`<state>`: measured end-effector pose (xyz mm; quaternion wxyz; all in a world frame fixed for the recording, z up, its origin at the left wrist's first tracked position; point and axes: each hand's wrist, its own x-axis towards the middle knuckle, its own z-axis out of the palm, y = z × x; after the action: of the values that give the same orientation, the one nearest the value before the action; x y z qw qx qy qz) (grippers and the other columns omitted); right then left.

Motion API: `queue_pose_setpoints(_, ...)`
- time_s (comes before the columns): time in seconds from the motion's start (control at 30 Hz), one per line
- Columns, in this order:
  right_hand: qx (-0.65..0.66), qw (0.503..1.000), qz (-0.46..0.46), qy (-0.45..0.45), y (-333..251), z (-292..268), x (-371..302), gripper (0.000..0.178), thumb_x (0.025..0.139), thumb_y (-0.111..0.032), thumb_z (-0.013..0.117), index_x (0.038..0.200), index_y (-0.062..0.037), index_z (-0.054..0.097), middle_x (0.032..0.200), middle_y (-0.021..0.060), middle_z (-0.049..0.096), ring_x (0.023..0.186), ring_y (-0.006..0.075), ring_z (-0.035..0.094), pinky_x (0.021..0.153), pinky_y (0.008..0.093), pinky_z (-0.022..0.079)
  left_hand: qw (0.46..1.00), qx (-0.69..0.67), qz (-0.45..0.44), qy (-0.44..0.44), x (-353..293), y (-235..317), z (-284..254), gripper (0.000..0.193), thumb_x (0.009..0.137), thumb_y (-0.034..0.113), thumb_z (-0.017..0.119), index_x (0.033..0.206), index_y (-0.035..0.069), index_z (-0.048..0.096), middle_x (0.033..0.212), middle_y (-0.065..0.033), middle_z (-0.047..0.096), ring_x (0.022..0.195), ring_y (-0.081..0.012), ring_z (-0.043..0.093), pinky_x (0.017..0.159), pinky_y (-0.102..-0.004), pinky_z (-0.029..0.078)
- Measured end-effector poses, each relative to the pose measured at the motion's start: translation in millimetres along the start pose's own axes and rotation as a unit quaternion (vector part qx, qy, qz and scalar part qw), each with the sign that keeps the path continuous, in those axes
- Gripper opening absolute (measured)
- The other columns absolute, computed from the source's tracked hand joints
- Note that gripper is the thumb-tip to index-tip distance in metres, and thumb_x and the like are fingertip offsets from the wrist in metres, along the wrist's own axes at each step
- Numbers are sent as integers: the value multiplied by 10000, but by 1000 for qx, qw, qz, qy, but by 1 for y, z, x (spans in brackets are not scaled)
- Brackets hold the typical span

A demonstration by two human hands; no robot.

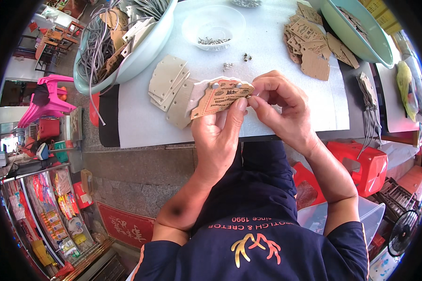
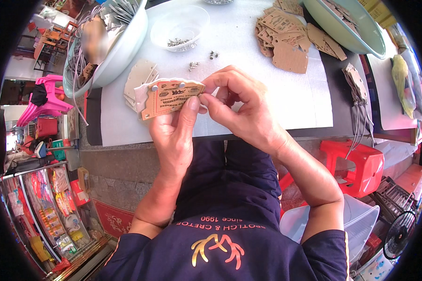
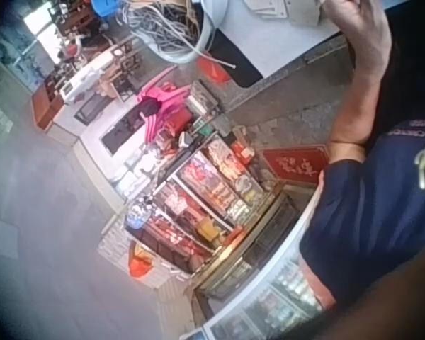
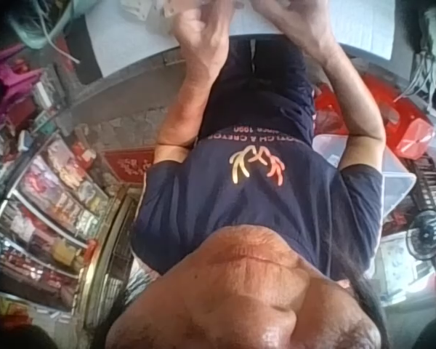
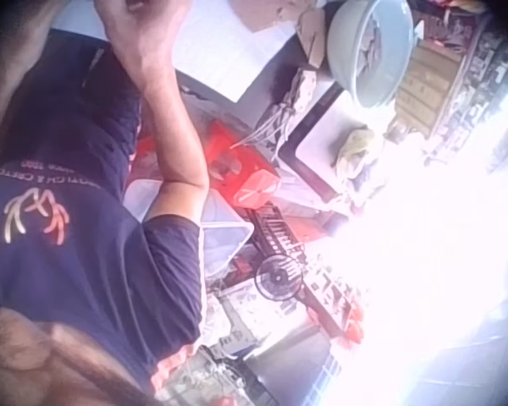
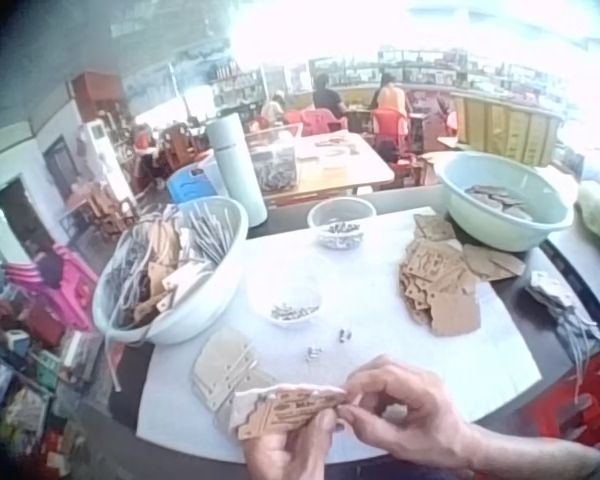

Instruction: Manually attaching small metal rivets to leather shoe labels.

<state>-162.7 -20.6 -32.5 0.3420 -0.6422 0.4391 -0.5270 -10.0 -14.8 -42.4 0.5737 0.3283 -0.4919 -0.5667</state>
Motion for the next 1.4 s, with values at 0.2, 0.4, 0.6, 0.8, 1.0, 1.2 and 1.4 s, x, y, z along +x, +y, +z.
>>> queue_pose_setpoints(0.2,10,999,-36,-2,-2,-1,1,126,803,14,662,923,-2,627,880,48,629,642,62,565,567,207,463,1000,12,-1,-28,-1,1,-3,233,954,24,569,1178,-35,544,1093,-72,602,1028,-105,554,909,-255,454)
queue_pose_setpoints(0.4,10,999,13,-34,0,-3,-1,121,825,-31,642,938,-13,600,826,36,615,647,82,567,575,224,473,999,17,6,-47,0,0,-4,236,957,29,563,1182,-39,544,1106,-80,601,1047,-120,553,927,-272,448)
queue_pose_setpoints(0.6,44,994,70,-69,5,-3,-2,119,861,-79,608,948,-14,562,769,20,589,645,61,532,580,227,459,998,25,3,-53,-1,-2,-4,239,963,26,547,1192,-41,540,1104,-82,602,1052,-130,556,926,-277,450)
queue_pose_setpoints(0.8,93,987,121,-51,6,0,-3,119,868,-87,599,941,-6,551,775,21,600,658,49,523,577,229,455,994,72,10,-79,1,2,-4,239,977,22,500,1202,-54,519,1094,-82,599,1046,-135,558,920,-284,454)
queue_pose_setpoints(1.0,157,980,120,-39,5,2,1,133,935,-108,583,988,14,591,742,-6,612,657,36,527,571,213,452,999,28,18,-15,2,-1,-1,231,997,79,488,1196,-36,512,1081,-78,599,945,-111,558,849,-280,460)
queue_pose_setpoints(1.2,193,960,173,-106,-1,-12,10,280,987,-221,532,1076,29,621,794,-3,620,590,36,496,522,204,418,998,-60,-20,-13,9,0,-5,239,980,112,516,1188,-4,502,1006,-72,608,819,-141,552,738,-301,450)
queue_pose_setpoints(1.4,222,954,187,-73,-2,-12,14,282,987,-245,537,1036,18,626,698,-17,591,551,38,475,508,205,406,995,-78,-45,-33,11,6,-5,250,968,122,530,1188,5,505,998,-74,613,795,-153,552,713,-302,443)
